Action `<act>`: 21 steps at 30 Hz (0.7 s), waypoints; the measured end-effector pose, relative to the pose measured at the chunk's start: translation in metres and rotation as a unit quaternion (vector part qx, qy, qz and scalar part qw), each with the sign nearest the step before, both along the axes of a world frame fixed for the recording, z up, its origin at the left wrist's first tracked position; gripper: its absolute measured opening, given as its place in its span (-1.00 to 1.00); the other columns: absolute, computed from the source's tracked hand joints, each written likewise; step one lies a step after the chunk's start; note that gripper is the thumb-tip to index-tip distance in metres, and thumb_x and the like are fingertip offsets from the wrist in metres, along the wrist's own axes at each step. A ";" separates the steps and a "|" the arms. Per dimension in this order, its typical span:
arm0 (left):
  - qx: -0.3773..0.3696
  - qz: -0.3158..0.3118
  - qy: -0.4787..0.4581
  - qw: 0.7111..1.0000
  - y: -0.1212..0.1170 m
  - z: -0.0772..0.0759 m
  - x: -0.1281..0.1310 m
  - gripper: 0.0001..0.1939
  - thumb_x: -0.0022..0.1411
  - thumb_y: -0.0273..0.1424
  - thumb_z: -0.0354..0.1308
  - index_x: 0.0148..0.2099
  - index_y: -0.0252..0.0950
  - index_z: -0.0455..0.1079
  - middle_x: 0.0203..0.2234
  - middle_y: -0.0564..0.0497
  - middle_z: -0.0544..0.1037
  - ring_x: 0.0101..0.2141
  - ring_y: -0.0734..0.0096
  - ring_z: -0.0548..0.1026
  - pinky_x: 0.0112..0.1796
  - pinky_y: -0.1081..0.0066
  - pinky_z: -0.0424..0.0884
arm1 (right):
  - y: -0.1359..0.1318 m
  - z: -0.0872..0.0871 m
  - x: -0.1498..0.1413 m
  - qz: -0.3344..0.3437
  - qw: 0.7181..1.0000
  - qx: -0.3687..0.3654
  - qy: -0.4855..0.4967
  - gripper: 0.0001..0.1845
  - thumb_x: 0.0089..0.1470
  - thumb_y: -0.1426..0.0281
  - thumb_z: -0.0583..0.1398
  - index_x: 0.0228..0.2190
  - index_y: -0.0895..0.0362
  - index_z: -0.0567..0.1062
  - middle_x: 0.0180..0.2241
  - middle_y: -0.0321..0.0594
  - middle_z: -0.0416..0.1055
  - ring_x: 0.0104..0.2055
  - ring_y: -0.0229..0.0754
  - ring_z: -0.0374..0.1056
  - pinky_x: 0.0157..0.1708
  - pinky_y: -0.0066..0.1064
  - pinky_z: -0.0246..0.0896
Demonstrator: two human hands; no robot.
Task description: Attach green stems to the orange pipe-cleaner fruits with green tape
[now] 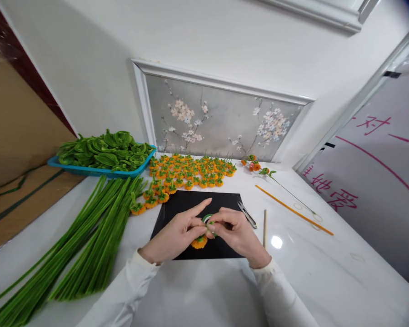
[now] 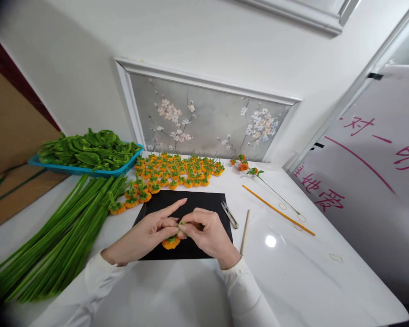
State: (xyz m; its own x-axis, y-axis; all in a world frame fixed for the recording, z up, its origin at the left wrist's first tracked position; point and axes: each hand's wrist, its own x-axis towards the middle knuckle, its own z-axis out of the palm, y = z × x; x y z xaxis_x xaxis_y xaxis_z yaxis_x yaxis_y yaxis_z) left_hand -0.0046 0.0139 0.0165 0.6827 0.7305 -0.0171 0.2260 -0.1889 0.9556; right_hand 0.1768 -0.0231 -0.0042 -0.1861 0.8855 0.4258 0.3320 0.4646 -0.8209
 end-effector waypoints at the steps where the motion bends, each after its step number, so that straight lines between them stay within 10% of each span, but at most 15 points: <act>1: -0.002 0.004 0.002 1.000 0.001 0.000 0.000 -0.33 0.24 -0.31 0.01 0.33 -0.29 -0.10 -0.43 0.05 0.54 -0.44 0.46 0.38 -0.37 0.46 0.30 | 0.000 0.000 0.000 -0.005 1.000 0.007 0.003 -0.87 0.09 0.44 0.18 -0.42 0.14 0.56 -0.54 -0.30 0.35 -0.52 -0.33 0.19 -0.50 -0.49 0.08; 6: 0.020 0.028 -0.017 0.999 0.006 0.002 0.000 -0.71 0.23 -0.30 0.03 -0.08 -0.32 0.41 -0.30 -0.01 0.51 -0.32 0.43 0.40 -0.28 0.45 0.32 | 0.002 -0.002 0.000 -0.020 1.000 0.023 0.003 -0.88 0.08 0.45 0.19 -0.42 0.15 0.56 -0.56 -0.34 0.24 -0.54 -0.35 0.13 -0.54 -0.50 0.01; 21: 0.041 0.079 -0.020 0.996 0.006 -0.005 0.001 -0.82 0.08 -0.34 0.19 -0.46 -0.36 0.39 -0.61 0.11 0.35 -0.57 0.58 0.25 -0.54 0.54 0.19 | 0.001 0.000 0.001 -0.032 0.999 0.019 0.012 -0.88 0.04 0.44 0.21 -0.30 0.13 0.51 -0.52 -0.34 0.31 -0.53 -0.36 0.18 -0.54 -0.52 0.08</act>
State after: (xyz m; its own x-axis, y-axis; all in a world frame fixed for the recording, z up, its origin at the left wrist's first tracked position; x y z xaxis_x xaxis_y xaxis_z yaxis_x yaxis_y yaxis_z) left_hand -0.0041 0.0197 0.0119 0.5574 0.8272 0.0712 0.2217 -0.2309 0.9474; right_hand 0.1780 -0.0221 -0.0042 -0.1192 0.8783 0.4629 0.3418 0.4741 -0.8114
